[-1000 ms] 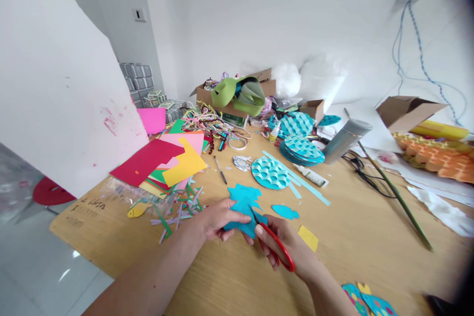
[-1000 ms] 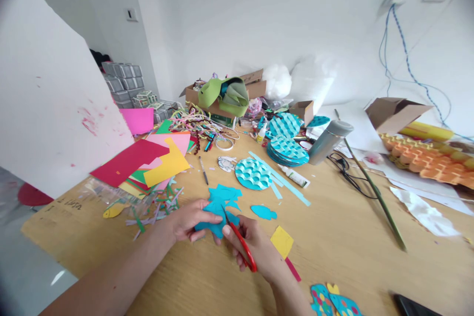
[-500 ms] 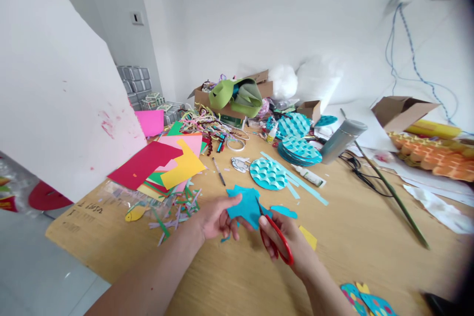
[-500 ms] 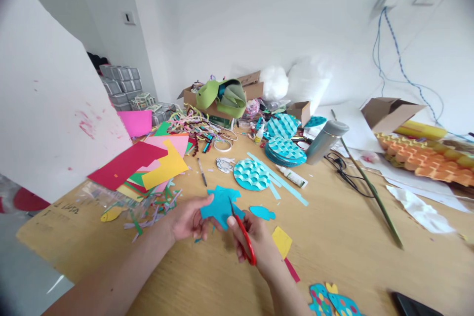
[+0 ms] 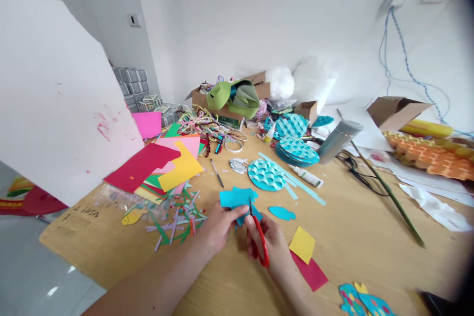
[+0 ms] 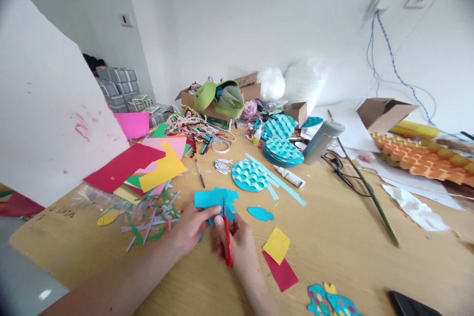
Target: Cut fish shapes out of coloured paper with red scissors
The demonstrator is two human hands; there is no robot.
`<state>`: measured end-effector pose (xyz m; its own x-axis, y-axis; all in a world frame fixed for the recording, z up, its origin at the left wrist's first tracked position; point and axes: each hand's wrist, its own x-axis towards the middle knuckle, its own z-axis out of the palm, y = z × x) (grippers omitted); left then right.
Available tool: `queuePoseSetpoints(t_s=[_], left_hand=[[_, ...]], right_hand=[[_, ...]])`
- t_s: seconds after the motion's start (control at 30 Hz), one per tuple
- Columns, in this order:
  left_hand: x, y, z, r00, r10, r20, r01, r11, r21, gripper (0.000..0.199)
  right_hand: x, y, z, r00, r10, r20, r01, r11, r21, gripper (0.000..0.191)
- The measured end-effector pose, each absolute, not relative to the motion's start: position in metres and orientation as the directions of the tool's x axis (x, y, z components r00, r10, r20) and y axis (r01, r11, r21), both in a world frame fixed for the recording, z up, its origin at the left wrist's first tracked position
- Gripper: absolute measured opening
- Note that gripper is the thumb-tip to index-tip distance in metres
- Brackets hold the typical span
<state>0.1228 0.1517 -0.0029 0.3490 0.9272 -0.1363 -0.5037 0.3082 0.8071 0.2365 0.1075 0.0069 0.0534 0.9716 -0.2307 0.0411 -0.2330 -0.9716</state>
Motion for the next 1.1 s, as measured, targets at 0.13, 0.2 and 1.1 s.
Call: queuePoseSetpoints(t_s=[0.13, 0.2, 1.1], left_hand=[[0.123, 0.153, -0.005, 0.268, 0.937, -0.224, -0.506, 0.334, 0.795, 0.029], [0.123, 0.153, -0.005, 0.255, 0.936, -0.244, -0.486, 0.343, 0.804, 0.027], [0.119, 0.155, 0.002, 0.287, 0.912, -0.294, -0.376, 0.389, 0.841, 0.021]], right_hand=[[0.234, 0.107, 0.001, 0.036, 0.972, -0.233, 0.108, -0.236, -0.966, 0.049], [0.234, 0.107, 0.000, 0.031, 0.972, -0.232, 0.120, -0.234, -0.965, 0.049], [0.247, 0.109, 0.008, -0.090, 0.972, -0.218, 0.132, -0.206, -0.970, 0.050]])
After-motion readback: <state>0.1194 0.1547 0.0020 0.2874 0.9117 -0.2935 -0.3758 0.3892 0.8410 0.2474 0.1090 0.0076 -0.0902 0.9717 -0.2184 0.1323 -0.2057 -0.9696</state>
